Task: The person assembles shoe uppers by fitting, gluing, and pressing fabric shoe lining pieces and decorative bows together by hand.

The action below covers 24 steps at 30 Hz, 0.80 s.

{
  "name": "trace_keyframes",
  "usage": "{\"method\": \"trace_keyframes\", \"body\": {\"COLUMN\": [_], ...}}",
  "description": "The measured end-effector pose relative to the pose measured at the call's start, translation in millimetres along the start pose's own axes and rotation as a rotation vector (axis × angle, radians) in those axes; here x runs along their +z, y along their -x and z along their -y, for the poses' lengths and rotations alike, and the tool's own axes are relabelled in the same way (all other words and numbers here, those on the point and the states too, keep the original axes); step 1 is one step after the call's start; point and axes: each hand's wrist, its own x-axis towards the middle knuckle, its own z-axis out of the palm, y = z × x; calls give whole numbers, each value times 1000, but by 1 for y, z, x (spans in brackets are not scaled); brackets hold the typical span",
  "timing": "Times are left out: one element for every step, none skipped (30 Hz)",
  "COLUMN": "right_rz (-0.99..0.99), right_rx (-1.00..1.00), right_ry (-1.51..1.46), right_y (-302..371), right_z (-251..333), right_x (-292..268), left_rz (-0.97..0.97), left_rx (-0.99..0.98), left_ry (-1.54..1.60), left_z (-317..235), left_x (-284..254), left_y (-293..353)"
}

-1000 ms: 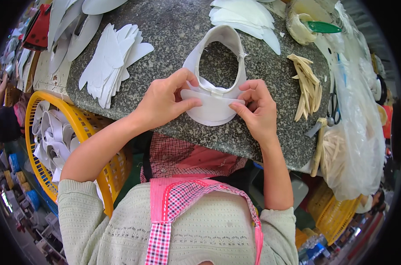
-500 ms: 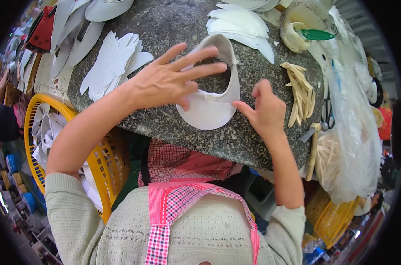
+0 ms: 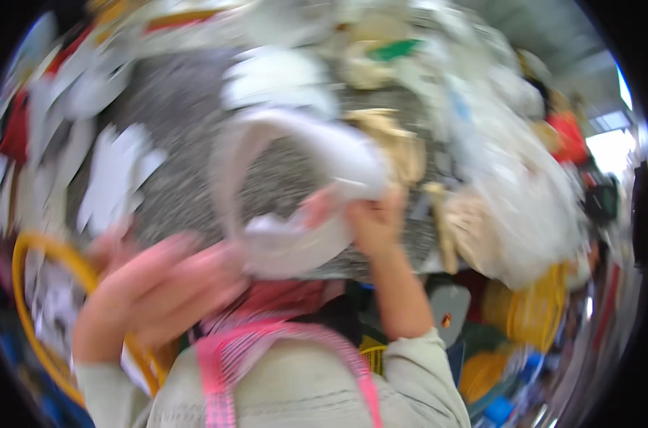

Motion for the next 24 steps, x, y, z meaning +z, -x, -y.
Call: {"method": "trace_keyframes", "body": {"right_rz": [30, 68, 135, 157, 236, 311, 290, 329, 411, 391, 392, 437, 288, 257, 40, -174, -228, -215, -221, -221, -355, -491, -512, -496], "right_rx": [19, 23, -66, -170, -20, 136, 115, 103, 100, 100, 176, 247, 161, 160, -8, -186, -132, -135, -201, -260, -433, -597, -590, -570], "right_ry": [204, 234, 122, 104, -146, -403, -380, -377, -414, -407, -392, -407, -323, -310, 216, 732, 805, 789, 880, 952, 1027, 1081, 1078, 1008], "right_y": [-4, -12, -16, -16, -15, -13, -12, -12, -15, -11, -8, -11, -7, -4, -5, -4, -5, -6, -10, -16, -17, -14, -4, 8], "right_z": [-1, -1, -13, -22, -13, -8, -9, -13, -15, -18, -20, -21, -30, -39, -48, -50, -50, -51, -54, -49, -38, -14, -4, 1], "right_x": [0, 10, 11, 13, 17, 21, 21, 18, 30, 22, 14, 19, 11, 2, -3, -1, 0, 5, 14, 34, 34, 19, 25, 32], "left_rz": [-110, -203, -276, -273, -232, -108, -95, -102, -123, -125, -132, -269, -2, 244, 210, 443, 129, 166, 78, -17, -98, -101, -126, -87], "left_rx": [-47, -19, -510, -981, -1155, -1240, -1199, -890, -606, -258, 115, -271, -687, -1031, -1253, -919, -567, -818, -818, -864, -810, -756, -727, -742], "left_ry": [-173, -132, 170, 501, 1244, 2008, 2028, 2294, 2483, 2693, 2860, 2971, 2736, 2425, 1855, 1290, 679, 428, 308, 250, 206, 194, 176, 164], "left_z": [2, 3, 10, 12, 14, 15, 11, 2, -5, -20, -32, -40, -33, -27, -34, -11, 4, 22, 34, 38, 39, 34, 29, 21], "left_x": [-6, 2, 13, 22, 33, 50, 63, 78, 75, 88, 92, 68, 69, 73, 73, 99, 111, 117, 122, 116, 109, 116, 100, 92], "left_y": [28, 15, -4, -21, -20, -18, -27, -38, -39, -47, -53, -50, -48, -48, -64, -49, -47, -36, -26, -32, -47, -66, -81, -90]}}
